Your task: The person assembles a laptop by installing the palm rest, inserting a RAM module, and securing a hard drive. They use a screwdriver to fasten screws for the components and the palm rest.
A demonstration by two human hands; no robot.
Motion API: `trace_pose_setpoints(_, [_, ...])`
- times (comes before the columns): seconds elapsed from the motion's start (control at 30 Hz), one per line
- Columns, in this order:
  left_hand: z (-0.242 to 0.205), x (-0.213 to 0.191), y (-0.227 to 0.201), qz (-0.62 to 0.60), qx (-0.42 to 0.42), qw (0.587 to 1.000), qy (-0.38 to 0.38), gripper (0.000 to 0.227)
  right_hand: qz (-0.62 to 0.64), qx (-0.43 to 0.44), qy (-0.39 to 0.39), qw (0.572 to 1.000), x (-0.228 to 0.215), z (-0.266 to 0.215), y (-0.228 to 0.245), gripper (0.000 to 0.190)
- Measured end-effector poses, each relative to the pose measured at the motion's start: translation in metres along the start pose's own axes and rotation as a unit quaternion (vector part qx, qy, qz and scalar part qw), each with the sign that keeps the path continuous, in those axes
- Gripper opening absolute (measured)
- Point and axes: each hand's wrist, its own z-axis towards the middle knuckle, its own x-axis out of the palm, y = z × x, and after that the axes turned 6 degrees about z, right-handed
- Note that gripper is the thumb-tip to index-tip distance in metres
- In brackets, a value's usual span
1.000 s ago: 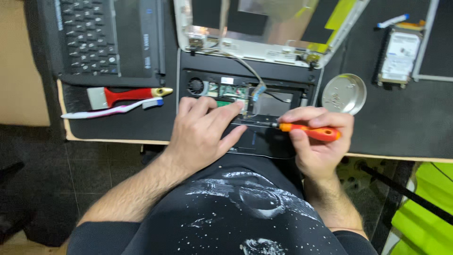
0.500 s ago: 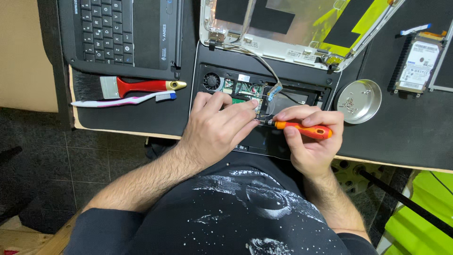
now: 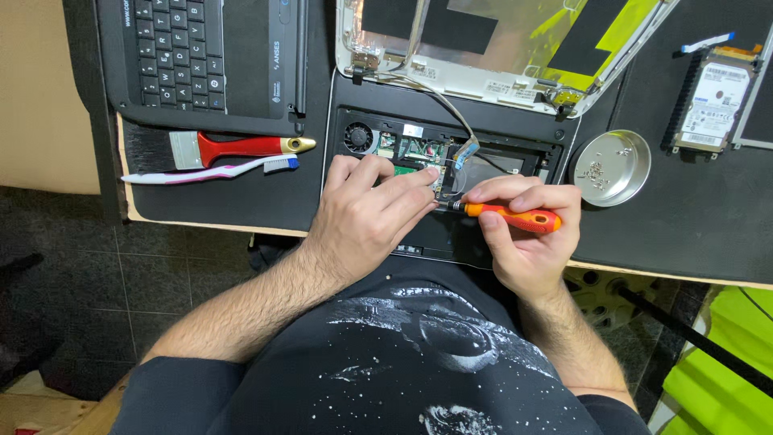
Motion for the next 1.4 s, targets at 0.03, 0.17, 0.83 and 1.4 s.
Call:
trace_pose_setpoints(0.03, [0.000, 0.000, 0.000, 0.000, 0.000, 1.000, 0.001, 0.010, 0.000, 0.000, 0.000, 1.000, 0.000, 0.000, 0.000, 0.029])
trace_pose_setpoints(0.17, [0.001, 0.000, 0.000, 0.003, 0.001, 1.000, 0.000, 0.010, -0.003, 0.006, 0.005, 1.000, 0.000, 0.001, 0.002, 0.029])
trace_pose_setpoints(0.83, [-0.001, -0.003, -0.001, 0.012, -0.005, 1.000, 0.005, 0.026, -0.036, 0.013, -0.020, 0.999, -0.005, 0.007, 0.001, 0.045])
trace_pose_setpoints(1.4, [-0.006, -0.006, -0.001, 0.079, 0.017, 0.996, 0.044, 0.033, -0.162, -0.065, 0.100, 0.980, -0.009, 0.012, -0.015, 0.053])
